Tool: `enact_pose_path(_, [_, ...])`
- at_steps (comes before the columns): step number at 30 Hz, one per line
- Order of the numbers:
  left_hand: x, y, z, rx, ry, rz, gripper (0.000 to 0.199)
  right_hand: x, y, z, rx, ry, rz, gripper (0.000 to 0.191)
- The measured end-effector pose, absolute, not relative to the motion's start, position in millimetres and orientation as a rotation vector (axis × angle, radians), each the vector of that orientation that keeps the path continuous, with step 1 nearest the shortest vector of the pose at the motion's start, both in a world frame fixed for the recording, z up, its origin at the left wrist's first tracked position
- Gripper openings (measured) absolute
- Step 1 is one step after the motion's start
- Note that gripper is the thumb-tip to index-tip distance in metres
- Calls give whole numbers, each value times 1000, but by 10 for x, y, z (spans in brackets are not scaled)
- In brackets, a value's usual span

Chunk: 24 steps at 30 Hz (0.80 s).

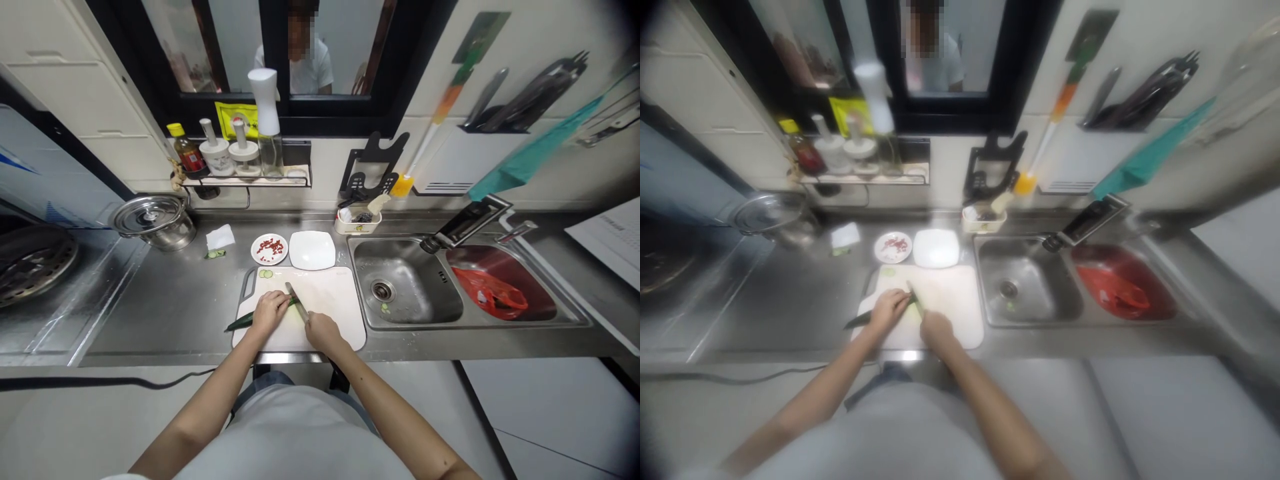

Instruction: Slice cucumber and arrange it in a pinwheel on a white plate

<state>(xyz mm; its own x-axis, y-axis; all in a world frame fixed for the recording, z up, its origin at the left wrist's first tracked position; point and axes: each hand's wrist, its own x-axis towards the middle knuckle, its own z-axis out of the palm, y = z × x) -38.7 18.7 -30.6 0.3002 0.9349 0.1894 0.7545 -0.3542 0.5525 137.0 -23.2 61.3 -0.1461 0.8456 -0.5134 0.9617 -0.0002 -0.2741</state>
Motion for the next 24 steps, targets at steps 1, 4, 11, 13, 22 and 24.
enact_pose_path(1, [-387,188,-308,2219,1521,694,24,1385,-258,620,1903,2058,-858,34])
enact_pose_path(4, [-389,190,-319,2230,1526,690,23,1419,-316,639,1890,2039,-873,34])
enact_pose_path(11, [-389,187,-320,2235,1522,703,21,1363,-248,619,1898,2047,-845,35])
enact_pose_path(13, [-389,187,-315,2239,1517,708,21,1327,-205,604,1900,2060,-836,35])
enact_pose_path(22, [-391,184,-305,2253,1511,707,20,1252,-129,497,1910,2091,-818,35])
enact_pose_path(24, [-390,180,-296,2245,1507,711,20,1280,-181,486,1911,2076,-819,35])
